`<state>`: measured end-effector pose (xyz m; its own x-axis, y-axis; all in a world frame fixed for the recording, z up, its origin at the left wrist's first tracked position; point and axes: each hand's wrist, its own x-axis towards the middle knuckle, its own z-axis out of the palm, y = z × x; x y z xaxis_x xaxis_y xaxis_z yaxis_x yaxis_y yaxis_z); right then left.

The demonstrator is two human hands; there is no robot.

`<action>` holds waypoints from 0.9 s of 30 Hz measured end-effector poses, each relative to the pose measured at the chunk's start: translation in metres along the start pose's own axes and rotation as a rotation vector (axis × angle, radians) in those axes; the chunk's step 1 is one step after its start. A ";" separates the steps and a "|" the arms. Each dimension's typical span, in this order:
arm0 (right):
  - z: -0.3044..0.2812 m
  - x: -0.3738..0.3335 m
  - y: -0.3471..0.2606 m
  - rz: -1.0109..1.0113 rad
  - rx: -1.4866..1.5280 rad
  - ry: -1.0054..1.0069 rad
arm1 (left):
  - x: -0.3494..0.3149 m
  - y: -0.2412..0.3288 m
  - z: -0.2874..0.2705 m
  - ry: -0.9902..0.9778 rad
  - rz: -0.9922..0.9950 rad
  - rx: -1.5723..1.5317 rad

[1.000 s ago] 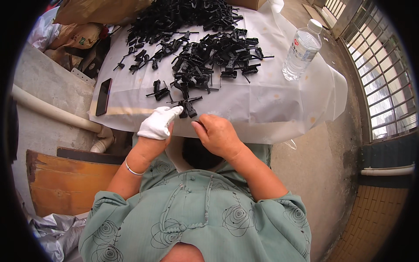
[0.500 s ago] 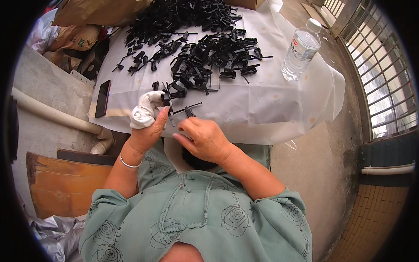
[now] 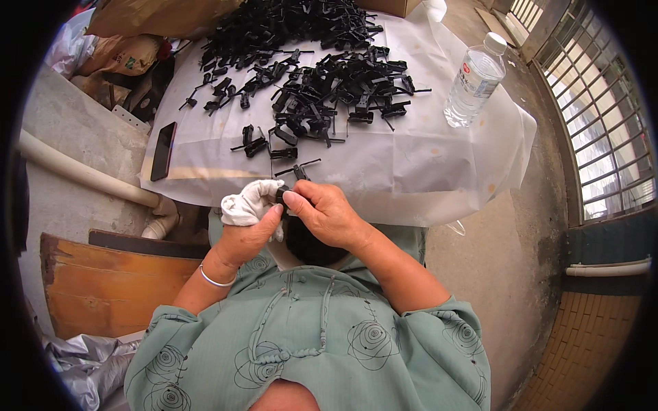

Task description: Manually wiping individual black plastic clips with a white cloth and placing them into a bucket.

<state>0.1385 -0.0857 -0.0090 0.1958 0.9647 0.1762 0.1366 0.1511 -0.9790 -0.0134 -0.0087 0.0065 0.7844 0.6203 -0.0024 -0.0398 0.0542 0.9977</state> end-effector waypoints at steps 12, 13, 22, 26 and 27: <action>0.011 -0.004 0.011 -0.057 -0.129 0.071 | 0.001 -0.014 0.010 0.191 0.326 0.603; 0.008 -0.004 0.011 -0.084 -0.063 0.024 | 0.001 -0.007 0.013 0.183 0.202 0.480; 0.006 -0.005 0.006 0.020 -0.099 0.031 | 0.004 -0.010 0.011 0.142 0.336 0.627; -0.004 -0.004 -0.001 -0.046 -0.177 0.086 | 0.008 -0.012 0.001 0.077 0.041 -0.017; -0.006 -0.006 0.005 -0.045 -0.176 0.085 | 0.007 -0.012 -0.002 0.078 0.039 -0.018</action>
<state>0.1436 -0.0922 -0.0143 0.2663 0.9350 0.2343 0.3135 0.1459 -0.9383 -0.0084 -0.0036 -0.0053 0.7316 0.6810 0.0310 -0.0813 0.0421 0.9958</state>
